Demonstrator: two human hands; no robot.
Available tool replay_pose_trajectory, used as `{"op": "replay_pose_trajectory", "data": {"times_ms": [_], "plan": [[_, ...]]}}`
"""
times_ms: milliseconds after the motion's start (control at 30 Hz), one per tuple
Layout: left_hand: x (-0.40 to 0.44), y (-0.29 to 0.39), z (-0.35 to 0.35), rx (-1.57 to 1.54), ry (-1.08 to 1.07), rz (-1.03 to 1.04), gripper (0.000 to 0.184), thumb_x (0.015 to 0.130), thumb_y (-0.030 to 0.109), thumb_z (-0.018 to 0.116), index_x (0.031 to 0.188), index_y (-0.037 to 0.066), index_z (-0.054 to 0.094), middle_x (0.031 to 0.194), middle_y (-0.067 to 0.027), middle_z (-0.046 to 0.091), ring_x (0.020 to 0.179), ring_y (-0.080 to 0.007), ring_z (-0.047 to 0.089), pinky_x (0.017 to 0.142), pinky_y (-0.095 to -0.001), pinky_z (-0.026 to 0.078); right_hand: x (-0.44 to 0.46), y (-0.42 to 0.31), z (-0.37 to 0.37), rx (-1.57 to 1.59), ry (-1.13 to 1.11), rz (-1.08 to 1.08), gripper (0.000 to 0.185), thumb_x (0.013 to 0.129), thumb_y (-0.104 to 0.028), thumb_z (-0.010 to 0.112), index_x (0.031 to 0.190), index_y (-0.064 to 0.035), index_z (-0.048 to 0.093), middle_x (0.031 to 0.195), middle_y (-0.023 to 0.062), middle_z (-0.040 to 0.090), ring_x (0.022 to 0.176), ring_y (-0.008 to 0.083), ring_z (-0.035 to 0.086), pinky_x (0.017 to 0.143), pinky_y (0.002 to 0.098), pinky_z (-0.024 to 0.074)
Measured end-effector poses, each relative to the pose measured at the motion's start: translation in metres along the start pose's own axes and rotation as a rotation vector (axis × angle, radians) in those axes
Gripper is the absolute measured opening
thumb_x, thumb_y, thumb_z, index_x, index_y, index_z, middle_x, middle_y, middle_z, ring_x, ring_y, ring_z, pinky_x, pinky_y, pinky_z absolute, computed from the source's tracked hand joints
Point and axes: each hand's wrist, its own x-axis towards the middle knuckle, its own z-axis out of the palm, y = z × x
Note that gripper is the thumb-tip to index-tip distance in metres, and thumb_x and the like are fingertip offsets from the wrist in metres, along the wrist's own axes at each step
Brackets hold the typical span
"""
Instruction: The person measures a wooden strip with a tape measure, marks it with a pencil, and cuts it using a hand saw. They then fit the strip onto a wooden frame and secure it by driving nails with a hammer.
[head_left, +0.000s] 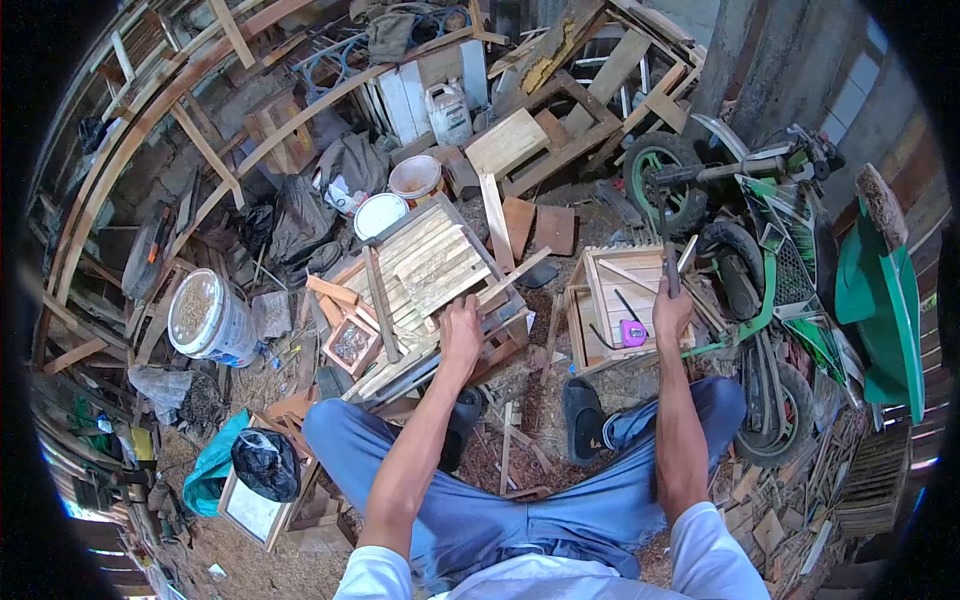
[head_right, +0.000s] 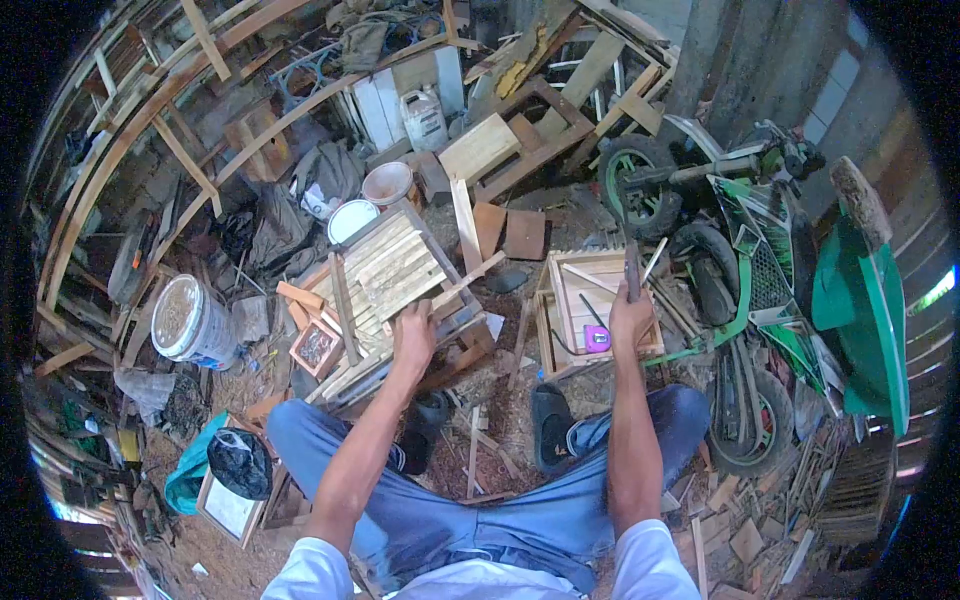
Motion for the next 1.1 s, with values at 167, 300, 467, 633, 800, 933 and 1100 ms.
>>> {"op": "replay_pose_trajectory", "data": {"times_ms": [167, 300, 467, 633, 800, 933, 1100], "plan": [[0.013, -0.002, -0.008, 0.021, 0.068, 0.084, 0.016, 0.07, -0.009, 0.058, 0.086, -0.004, 0.06, 0.085, -0.0247, 0.061, 0.08, -0.0439, 0.061, 0.072, -0.05, 0.05, -0.008, -0.025, -0.009, 0.11, -0.029, -0.145, 0.042, 0.089, -0.039, 0.062, 0.089, 0.0033, 0.066, 0.066, 0.0198, 0.062, 0.065, 0.0328, 0.062, 0.066, 0.0419, 0.0458], [0.042, -0.005, -0.029, 0.072, 0.099, 0.112, 0.007, 0.069, -0.008, 0.056, 0.075, -0.005, 0.058, 0.079, -0.0256, 0.061, 0.076, -0.0423, 0.061, 0.068, -0.0493, 0.05, -0.024, -0.054, -0.024, 0.179, -0.099, -0.135, 0.037, 0.088, -0.034, 0.063, 0.096, 0.0022, 0.067, 0.072, 0.0198, 0.064, 0.068, 0.0311, 0.063, 0.067, 0.0415, 0.0464], [0.071, -0.043, -0.018, 0.304, -0.053, 0.077, 0.009, 0.077, 0.0, 0.056, 0.084, -0.001, 0.062, 0.088, -0.022, 0.065, 0.087, -0.035, 0.063, 0.079, -0.0439, 0.051, -0.029, -0.051, -0.017, 0.22, -0.123, -0.198, 0.041, 0.088, -0.038, 0.063, 0.089, 0.0029, 0.066, 0.067, 0.0199, 0.06, 0.064, 0.0317, 0.059, 0.064, 0.0425, 0.0448], [0.056, -0.047, 0.01, 0.271, -0.077, 0.046, 0.019, 0.079, 0.004, 0.058, 0.097, -0.003, 0.059, 0.101, -0.0235, 0.06, 0.096, -0.0368, 0.059, 0.083, -0.0463, 0.048, -0.043, -0.065, -0.023, 0.242, -0.157, -0.186, 0.041, 0.089, -0.035, 0.064, 0.076, 0.0033, 0.061, 0.059, 0.0137, 0.053, 0.056, 0.0229, 0.051, 0.057, 0.0399, 0.0405], [0.027, 0.001, 0.01, 0.06, 0.03, 0.263, 0.038, 0.08, 0.006, 0.057, 0.114, -0.006, 0.043, 0.111, -0.0278, 0.045, 0.099, -0.0428, 0.049, 0.087, -0.0502, 0.042, -0.076, -0.084, -0.035, 0.476, -0.243, -0.129, 0.038, 0.091, -0.033, 0.063, 0.074, 0.0016, 0.06, 0.056, 0.0062, 0.05, 0.054, 0.013, 0.043, 0.052, 0.0342, 0.0356], [0.027, -0.002, 0.034, -0.163, -0.099, 0.2, 0.034, 0.085, 0.006, 0.058, 0.111, -0.005, 0.04, 0.104, -0.0277, 0.049, 0.096, -0.0423, 0.051, 0.082, -0.0493, 0.043, -0.115, -0.074, -0.041, 0.507, -0.391, -0.07, 0.033, 0.095, -0.028, 0.059, 0.077, 0.0009, 0.06, 0.06, 0.0013, 0.055, 0.056, 0.0106, 0.056, 0.055, 0.0273, 0.0451], [0.032, -0.006, 0.043, -0.185, -0.019, 0.201, 0.02, 0.088, 0.007, 0.057, 0.105, -0.001, 0.05, 0.094, -0.0231, 0.057, 0.09, -0.0422, 0.054, 0.076, -0.0487, 0.044, -0.148, -0.053, -0.032, 0.533, -0.519, -0.003, 0.029, 0.094, -0.026, 0.061, 0.08, 0.0003, 0.061, 0.061, 0.0019, 0.058, 0.054, 0.0094, 0.056, 0.051, 0.0261, 0.0452]]}}
